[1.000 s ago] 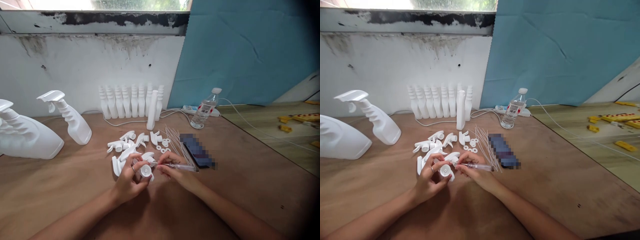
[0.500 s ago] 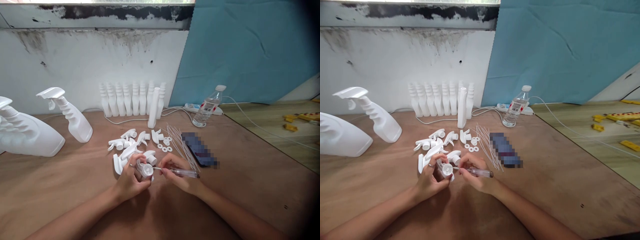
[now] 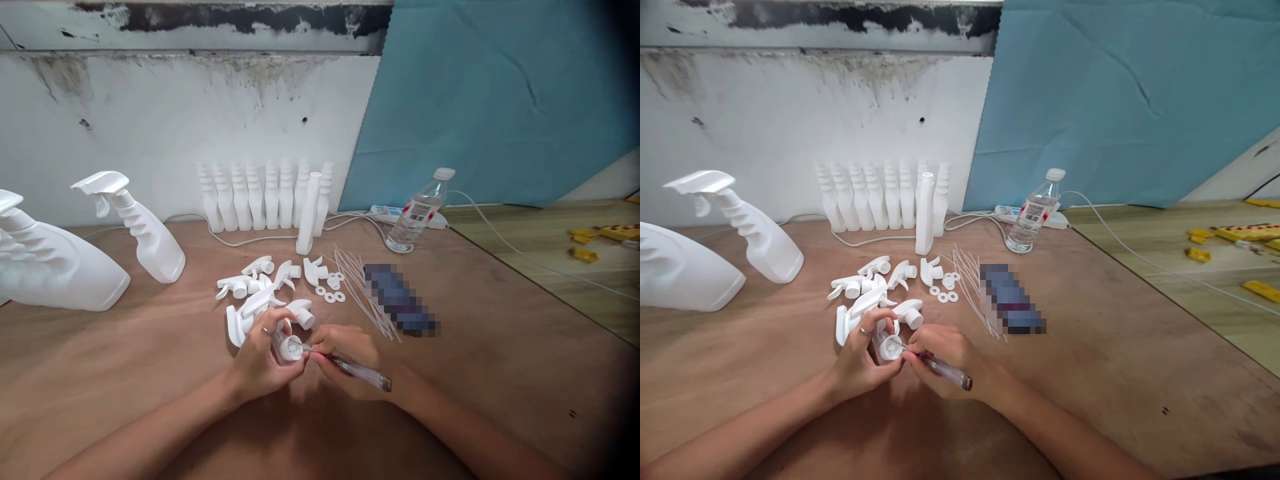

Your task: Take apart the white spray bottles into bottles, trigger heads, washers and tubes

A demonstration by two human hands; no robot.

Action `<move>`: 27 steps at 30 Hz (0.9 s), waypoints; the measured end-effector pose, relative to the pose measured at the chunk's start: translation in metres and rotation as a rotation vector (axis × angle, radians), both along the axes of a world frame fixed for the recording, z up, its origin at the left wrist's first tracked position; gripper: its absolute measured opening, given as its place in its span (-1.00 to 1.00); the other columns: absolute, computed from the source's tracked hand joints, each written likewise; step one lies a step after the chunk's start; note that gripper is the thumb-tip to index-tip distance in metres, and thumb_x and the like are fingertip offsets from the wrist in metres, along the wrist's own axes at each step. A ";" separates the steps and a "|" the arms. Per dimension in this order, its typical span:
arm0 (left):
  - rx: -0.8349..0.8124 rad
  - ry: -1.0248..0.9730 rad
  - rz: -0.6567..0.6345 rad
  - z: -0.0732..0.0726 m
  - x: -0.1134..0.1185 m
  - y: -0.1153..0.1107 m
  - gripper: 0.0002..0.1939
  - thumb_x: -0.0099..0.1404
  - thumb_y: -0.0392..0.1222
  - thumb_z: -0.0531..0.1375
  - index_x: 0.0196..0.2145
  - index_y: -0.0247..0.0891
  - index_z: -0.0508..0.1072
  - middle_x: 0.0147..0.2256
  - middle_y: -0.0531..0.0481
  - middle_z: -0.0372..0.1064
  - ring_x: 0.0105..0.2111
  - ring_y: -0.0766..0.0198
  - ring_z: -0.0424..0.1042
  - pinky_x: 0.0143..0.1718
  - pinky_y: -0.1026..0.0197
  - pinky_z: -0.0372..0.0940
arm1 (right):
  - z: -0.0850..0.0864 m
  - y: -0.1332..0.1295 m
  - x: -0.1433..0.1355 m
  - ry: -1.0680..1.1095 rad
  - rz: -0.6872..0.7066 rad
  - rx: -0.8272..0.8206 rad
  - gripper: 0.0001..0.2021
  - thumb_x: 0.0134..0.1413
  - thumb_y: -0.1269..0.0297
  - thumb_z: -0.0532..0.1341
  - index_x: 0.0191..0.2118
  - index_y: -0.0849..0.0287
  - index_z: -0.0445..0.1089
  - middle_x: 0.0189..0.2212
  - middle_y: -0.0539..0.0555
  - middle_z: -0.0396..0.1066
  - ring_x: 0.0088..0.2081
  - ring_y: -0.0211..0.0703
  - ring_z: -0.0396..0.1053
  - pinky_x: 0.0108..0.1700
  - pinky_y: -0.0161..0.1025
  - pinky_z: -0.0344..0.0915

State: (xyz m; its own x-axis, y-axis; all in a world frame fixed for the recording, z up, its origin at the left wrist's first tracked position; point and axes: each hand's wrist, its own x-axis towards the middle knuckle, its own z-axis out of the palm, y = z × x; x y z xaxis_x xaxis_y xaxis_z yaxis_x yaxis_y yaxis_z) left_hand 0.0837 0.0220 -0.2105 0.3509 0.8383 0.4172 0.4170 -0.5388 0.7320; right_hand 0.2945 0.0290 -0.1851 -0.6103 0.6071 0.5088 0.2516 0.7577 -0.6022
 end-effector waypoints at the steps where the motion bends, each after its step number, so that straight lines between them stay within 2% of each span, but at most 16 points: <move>1: 0.004 -0.005 0.001 0.000 0.000 0.000 -0.46 0.11 -0.25 0.28 0.01 -0.15 0.17 -0.30 0.02 0.26 -0.28 0.20 0.36 -0.28 0.20 0.28 | -0.001 -0.001 -0.002 0.011 -0.002 -0.017 -0.94 0.17 0.39 0.13 -0.34 0.13 0.29 -0.46 0.01 0.41 -0.49 -0.29 0.31 -0.41 -0.31 0.20; 3: 0.005 -0.011 -0.014 -0.001 0.001 0.000 -0.45 0.10 -0.24 0.29 0.01 -0.14 0.17 -0.33 0.04 0.26 -0.31 0.22 0.35 -0.31 0.21 0.27 | -0.002 -0.003 -0.005 0.038 -0.053 -0.090 -0.89 0.20 0.36 0.12 -0.37 0.13 0.29 -0.50 -0.01 0.39 -0.51 -0.31 0.30 -0.42 -0.32 0.19; 7: -0.062 -0.049 -0.070 0.001 0.003 0.000 -0.43 0.05 -0.29 0.28 -0.01 -0.15 0.17 -0.37 0.08 0.23 -0.43 0.31 0.30 -0.42 0.28 0.22 | -0.001 -0.005 -0.007 0.129 -0.133 -0.356 -0.75 0.25 0.25 0.09 -0.48 0.13 0.19 -0.56 -0.04 0.36 -0.53 -0.31 0.28 -0.43 -0.33 0.18; 11: -0.131 -0.131 -0.109 0.006 0.004 0.000 -0.45 0.03 -0.32 0.26 -0.03 -0.17 0.17 -0.41 0.12 0.18 -0.50 0.39 0.22 -0.50 0.34 0.15 | 0.000 -0.005 -0.008 0.267 -0.086 -0.531 -0.68 0.24 0.15 0.10 -0.51 0.13 0.12 -0.55 -0.02 0.32 -0.52 -0.30 0.27 -0.45 -0.32 0.20; 14: -0.148 -0.159 -0.156 0.005 0.004 -0.001 -0.43 0.01 -0.34 0.26 -0.02 -0.17 0.17 -0.42 0.14 0.17 -0.52 0.41 0.20 -0.52 0.36 0.14 | -0.001 -0.006 -0.009 0.374 -0.047 -0.639 -0.67 0.23 0.10 0.11 -0.49 0.13 0.13 -0.55 -0.03 0.30 -0.55 -0.31 0.25 -0.48 -0.32 0.19; 20: -0.123 -0.093 -0.176 0.001 0.002 -0.003 -0.42 0.01 -0.32 0.27 -0.02 -0.16 0.17 -0.40 0.11 0.21 -0.47 0.35 0.26 -0.44 0.31 0.22 | -0.001 -0.006 -0.009 0.335 -0.033 -0.652 -0.66 0.21 0.12 0.15 -0.52 0.17 0.18 -0.57 -0.02 0.30 -0.55 -0.33 0.25 -0.51 -0.35 0.18; 25: -0.074 -0.086 -0.262 0.006 0.002 -0.002 -0.44 0.00 -0.29 0.27 -0.03 -0.18 0.20 -0.38 0.07 0.27 -0.41 0.28 0.34 -0.35 0.24 0.29 | -0.002 -0.002 -0.013 0.452 0.097 -0.982 -0.67 0.14 0.08 0.23 -0.49 0.17 0.18 -0.60 -0.05 0.30 -0.61 -0.34 0.27 -0.61 -0.39 0.17; 27: -0.052 -0.096 -0.278 0.008 0.003 -0.002 -0.45 -0.01 -0.29 0.27 -0.04 -0.19 0.22 -0.38 0.06 0.29 -0.39 0.26 0.35 -0.32 0.22 0.30 | -0.005 0.000 -0.015 0.468 0.133 -1.050 -0.67 0.09 0.09 0.27 -0.48 0.18 0.19 -0.61 -0.06 0.32 -0.64 -0.35 0.27 -0.62 -0.40 0.17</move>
